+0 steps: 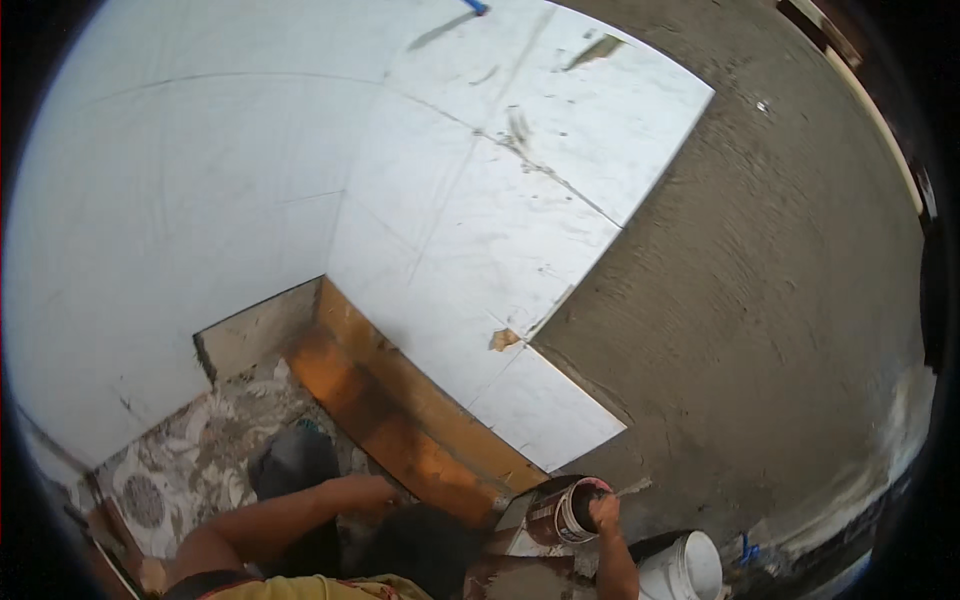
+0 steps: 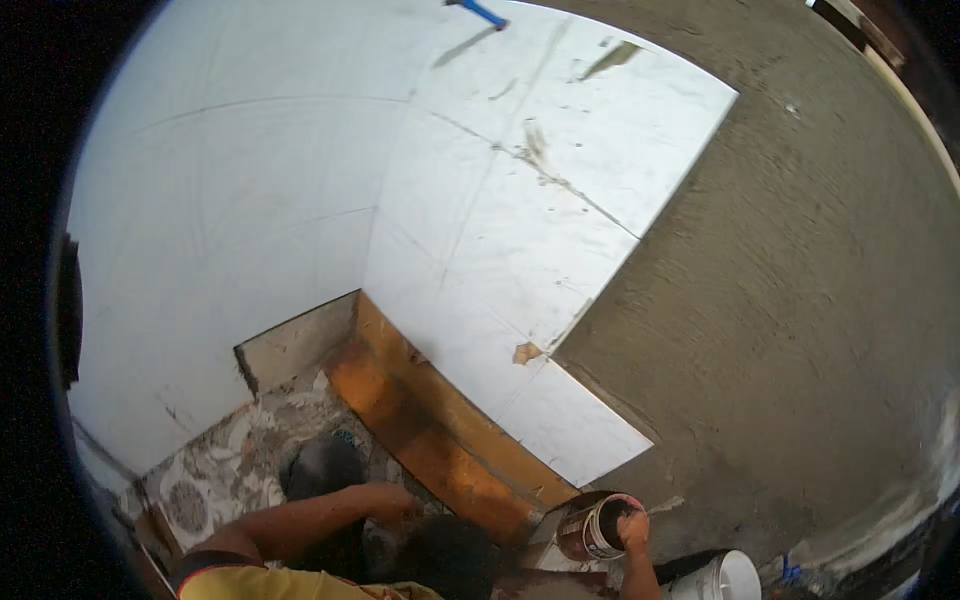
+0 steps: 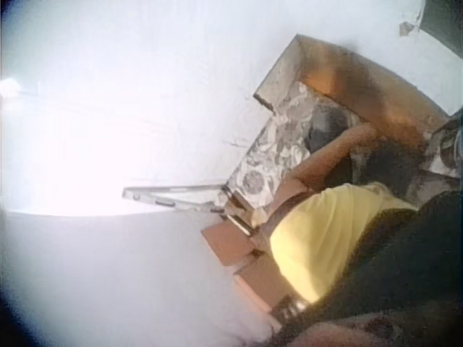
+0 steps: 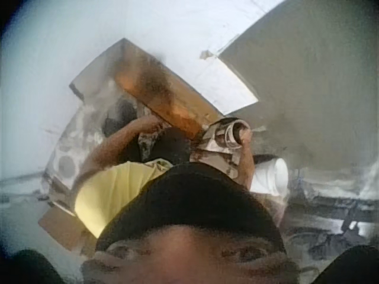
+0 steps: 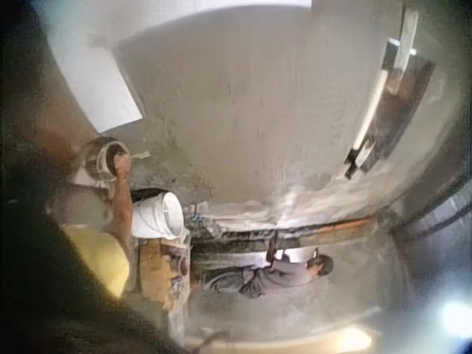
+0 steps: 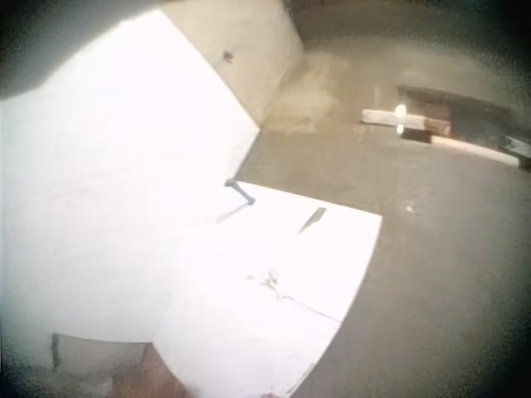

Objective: The person applies mortar from a hand board onto an unfinished wall section using a trowel. They smooth the material across the surface and then use a blue sponge to wipe the grout or residue from the edges of several white wall tiles.

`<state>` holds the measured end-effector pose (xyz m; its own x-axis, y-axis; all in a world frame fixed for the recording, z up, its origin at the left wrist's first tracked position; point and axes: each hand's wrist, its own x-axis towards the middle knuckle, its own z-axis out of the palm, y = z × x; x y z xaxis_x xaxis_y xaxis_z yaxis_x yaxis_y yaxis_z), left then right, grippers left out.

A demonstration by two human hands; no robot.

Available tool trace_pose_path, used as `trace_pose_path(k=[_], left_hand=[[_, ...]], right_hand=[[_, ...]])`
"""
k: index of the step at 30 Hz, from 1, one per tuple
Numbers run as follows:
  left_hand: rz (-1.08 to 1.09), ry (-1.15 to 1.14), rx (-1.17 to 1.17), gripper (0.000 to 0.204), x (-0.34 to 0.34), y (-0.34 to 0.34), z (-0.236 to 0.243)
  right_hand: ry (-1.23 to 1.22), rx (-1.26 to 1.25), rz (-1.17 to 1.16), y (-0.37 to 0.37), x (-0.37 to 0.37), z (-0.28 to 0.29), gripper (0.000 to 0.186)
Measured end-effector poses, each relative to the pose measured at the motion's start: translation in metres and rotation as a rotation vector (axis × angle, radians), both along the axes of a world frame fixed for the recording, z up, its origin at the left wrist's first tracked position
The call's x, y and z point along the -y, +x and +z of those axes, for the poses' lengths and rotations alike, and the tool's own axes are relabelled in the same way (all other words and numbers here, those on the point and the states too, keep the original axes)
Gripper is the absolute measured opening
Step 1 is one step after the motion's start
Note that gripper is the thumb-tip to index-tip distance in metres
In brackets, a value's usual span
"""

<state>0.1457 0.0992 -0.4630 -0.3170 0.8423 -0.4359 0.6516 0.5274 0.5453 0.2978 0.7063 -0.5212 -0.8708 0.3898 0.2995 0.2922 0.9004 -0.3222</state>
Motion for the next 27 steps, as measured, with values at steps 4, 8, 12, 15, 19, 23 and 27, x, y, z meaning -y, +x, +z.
trace_pose_path(k=[4, 8, 12, 15, 19, 23, 27], left_hand=[[-0.114, 0.061, -0.118, 0.035, 0.004, -0.012, 0.011], [-0.254, 0.083, -0.120, 0.038, -0.038, -0.048, -0.005], [-0.569, 0.241, -0.078, 0.032, -0.095, -0.097, -0.021], [-0.661, 0.281, -0.064, 0.029, -0.120, -0.105, -0.058], [-0.157, 0.551, 0.035, 0.029, -0.105, -0.100, -0.176], [-0.914, 0.178, 0.312, 0.034, -0.146, -0.123, -0.199], [-0.732, 0.366, 0.453, 0.025, -0.114, -0.145, -0.186]], right_hand=[[0.017, 0.112, 0.009, 0.009, 0.008, 0.024, 0.036], [-0.246, 0.795, -0.022, -0.005, 0.089, 0.183, 0.047], [-0.298, 0.256, -0.424, 0.017, 0.015, 0.230, 0.068], [-0.565, -0.134, -0.122, -0.034, 0.131, 0.365, 0.089], [0.180, -0.223, 0.177, -0.148, 0.315, 0.505, 0.093], [0.893, -0.676, 0.362, -0.282, 0.428, 0.594, 0.059], [1.151, -0.946, 0.322, -0.398, 0.456, 0.670, 0.056]])
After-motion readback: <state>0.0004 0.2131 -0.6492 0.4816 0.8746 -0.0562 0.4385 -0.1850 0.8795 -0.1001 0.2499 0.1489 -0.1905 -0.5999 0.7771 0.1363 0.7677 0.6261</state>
